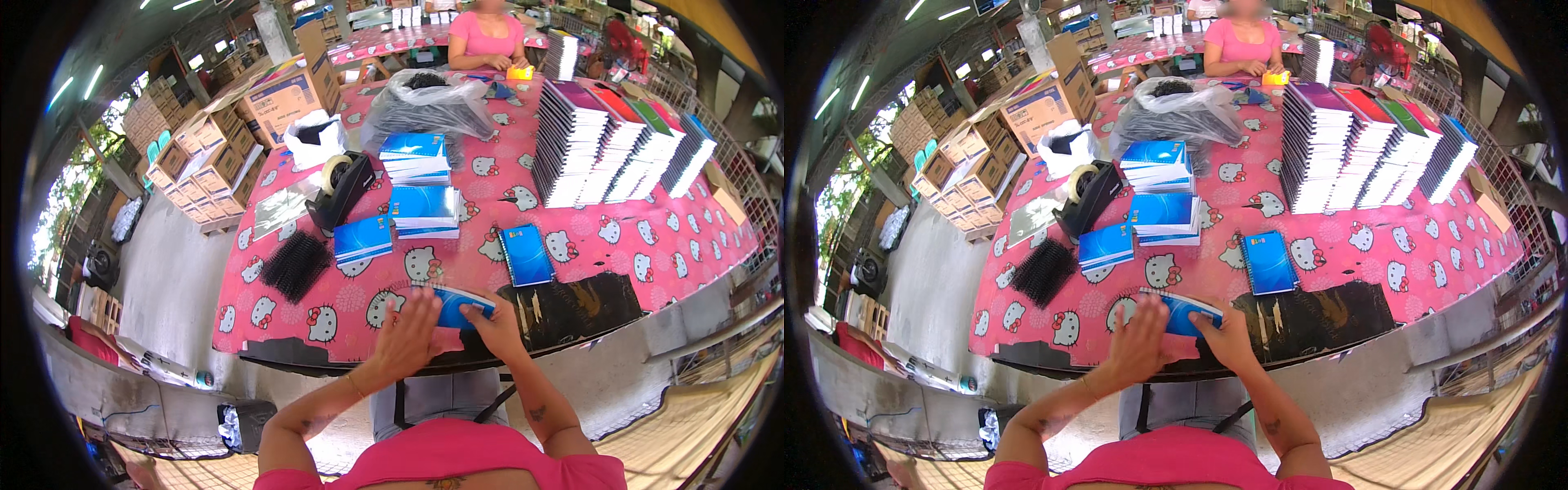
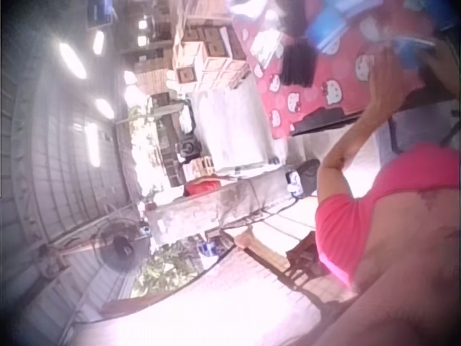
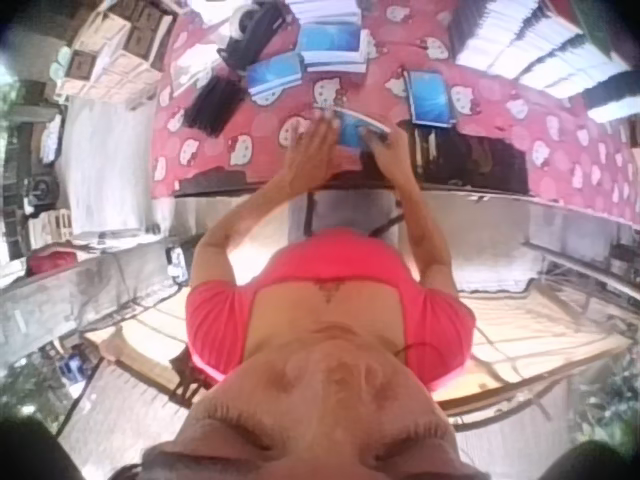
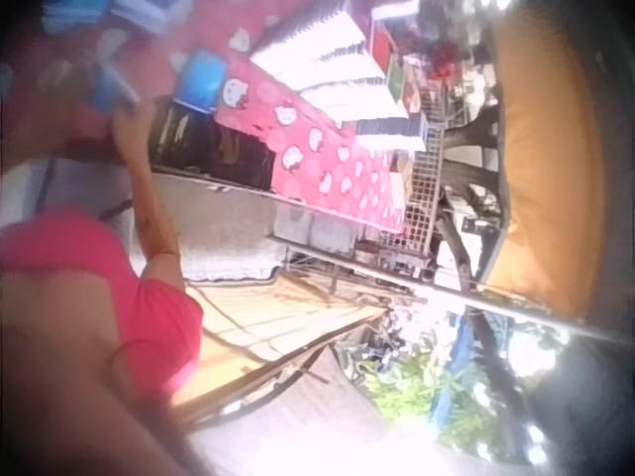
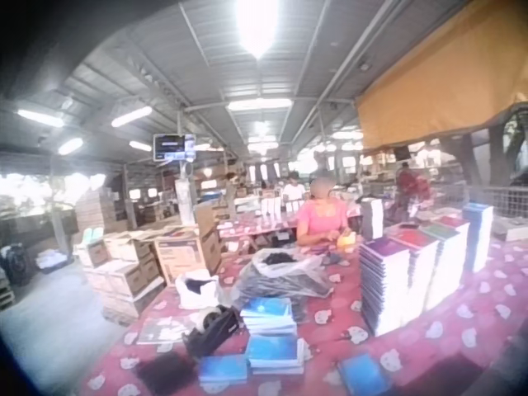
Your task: The person inserts black spiral bindings into blue notebooks at a table, then stacks the finished notebooks. The workspace includes stacks of notebooks, loose bindings, and a tape dispenser. Another person works nearby at a separate table.
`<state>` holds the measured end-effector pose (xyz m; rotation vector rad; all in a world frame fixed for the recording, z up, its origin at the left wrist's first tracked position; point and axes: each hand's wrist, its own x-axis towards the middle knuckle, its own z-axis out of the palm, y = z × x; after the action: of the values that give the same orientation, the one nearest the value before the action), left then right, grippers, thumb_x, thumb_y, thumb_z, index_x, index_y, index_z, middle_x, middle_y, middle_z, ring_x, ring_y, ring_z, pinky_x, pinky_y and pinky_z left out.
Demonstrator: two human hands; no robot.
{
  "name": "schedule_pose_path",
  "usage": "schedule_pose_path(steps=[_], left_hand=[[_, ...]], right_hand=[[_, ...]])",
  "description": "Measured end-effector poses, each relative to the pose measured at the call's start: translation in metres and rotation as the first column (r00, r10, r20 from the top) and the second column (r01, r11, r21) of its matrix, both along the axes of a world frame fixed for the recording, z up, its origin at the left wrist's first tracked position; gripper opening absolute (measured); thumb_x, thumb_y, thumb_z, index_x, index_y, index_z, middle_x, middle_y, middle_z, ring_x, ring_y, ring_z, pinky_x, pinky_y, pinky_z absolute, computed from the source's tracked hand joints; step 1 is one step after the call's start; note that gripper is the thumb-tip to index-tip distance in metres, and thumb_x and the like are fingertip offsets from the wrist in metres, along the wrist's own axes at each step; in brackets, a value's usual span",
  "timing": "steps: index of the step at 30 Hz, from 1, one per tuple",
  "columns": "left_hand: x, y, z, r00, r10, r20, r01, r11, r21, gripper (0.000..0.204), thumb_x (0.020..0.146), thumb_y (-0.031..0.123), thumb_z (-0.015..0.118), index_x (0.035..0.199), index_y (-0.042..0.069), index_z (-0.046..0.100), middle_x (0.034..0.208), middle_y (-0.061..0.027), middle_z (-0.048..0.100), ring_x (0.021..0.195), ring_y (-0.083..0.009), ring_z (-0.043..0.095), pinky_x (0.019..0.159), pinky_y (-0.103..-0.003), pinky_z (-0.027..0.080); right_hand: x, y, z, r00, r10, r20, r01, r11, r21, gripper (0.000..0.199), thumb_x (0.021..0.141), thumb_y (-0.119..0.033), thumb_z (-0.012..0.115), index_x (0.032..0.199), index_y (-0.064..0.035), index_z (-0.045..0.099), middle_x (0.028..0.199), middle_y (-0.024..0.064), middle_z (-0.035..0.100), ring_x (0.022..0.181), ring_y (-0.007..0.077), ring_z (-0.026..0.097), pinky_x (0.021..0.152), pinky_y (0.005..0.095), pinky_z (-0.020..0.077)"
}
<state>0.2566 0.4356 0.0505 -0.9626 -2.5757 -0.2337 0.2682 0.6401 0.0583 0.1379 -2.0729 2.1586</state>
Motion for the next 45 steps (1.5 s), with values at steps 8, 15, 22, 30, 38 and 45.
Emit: schedule_pose_path(steps=[8,15,22,30,38,45], left_hand=[[-0.004,0.013,0.018,0.994,-0.109,0.018,0.109,0.994,0.000,0.075,0.097,0.047,0.049,0.146,-0.008,0.036,0.154,-0.0282,0.033,0.146,-0.0426,0.026,0.116,-0.065,0.011],[-0.004,0.018,0.021,0.988,-0.105,-0.115,0.081,0.976,-0.200,0.083,0.092,0.057,0.048,0.144,-0.008,0.039,0.151,-0.0285,0.035,0.143,-0.0434,0.030,0.114,-0.064,0.018],[0.010,0.027,0.005,0.974,-0.194,-0.121,0.186,0.980,-0.069,0.087,0.089,0.059,0.052,0.144,-0.006,0.038,0.154,-0.0267,0.033,0.145,-0.0410,0.028,0.115,-0.063,0.016],[-0.002,0.042,0.026,0.977,-0.181,0.117,0.183,0.983,-0.008,0.085,0.089,0.052,0.058,0.146,-0.006,0.035,0.156,-0.0270,0.030,0.148,-0.0394,0.024,0.115,-0.062,0.015],[0.005,0.036,0.005,0.975,-0.207,0.075,0.196,0.972,0.131,0.069,0.094,0.042,0.058,0.145,-0.003,0.041,0.151,-0.0223,0.041,0.144,-0.0341,0.035,0.116,-0.060,0.013],[-0.032,0.038,0.006,0.965,-0.262,-0.015,0.257,0.928,0.269,0.032,0.091,0.024,0.067,0.120,0.011,0.063,0.112,-0.0033,0.067,0.103,-0.0209,0.064,0.111,-0.053,0.025]], right_hand=[[0.005,0.004,0.012,0.999,0.031,0.013,-0.031,1.000,-0.003,0.029,0.091,-0.010,0.070,0.118,-0.0001,0.067,0.091,-0.0001,0.067,0.081,0.0057,0.058,0.073,0.0221,0.0482],[0.006,0.008,0.003,0.991,0.121,0.059,-0.120,0.992,-0.028,0.029,0.092,0.001,0.063,0.120,-0.0008,0.067,0.105,0.0015,0.069,0.092,0.0070,0.060,0.082,0.0240,0.0491],[-0.001,0.004,0.000,0.992,0.097,-0.086,-0.094,0.995,0.038,0.036,0.089,0.002,0.061,0.124,-0.0031,0.065,0.106,0.0082,0.071,0.094,0.0120,0.063,0.082,0.0284,0.0495],[-0.012,0.003,-0.020,0.991,0.082,-0.104,-0.070,0.991,0.114,0.046,0.084,-0.002,0.065,0.129,0.0001,0.058,0.113,0.0137,0.071,0.102,0.0181,0.067,0.086,0.0313,0.0512],[-0.019,0.010,-0.046,0.987,0.127,-0.099,-0.106,0.975,0.198,0.039,0.087,-0.004,0.066,0.125,0.0004,0.060,0.108,0.0148,0.071,0.097,0.0209,0.068,0.085,0.0323,0.0518],[-0.018,0.023,-0.045,0.975,0.217,0.058,-0.223,0.911,0.347,0.036,0.085,-0.005,0.069,0.121,-0.0013,0.064,0.102,0.0180,0.069,0.089,0.0257,0.068,0.080,0.0344,0.0509]])
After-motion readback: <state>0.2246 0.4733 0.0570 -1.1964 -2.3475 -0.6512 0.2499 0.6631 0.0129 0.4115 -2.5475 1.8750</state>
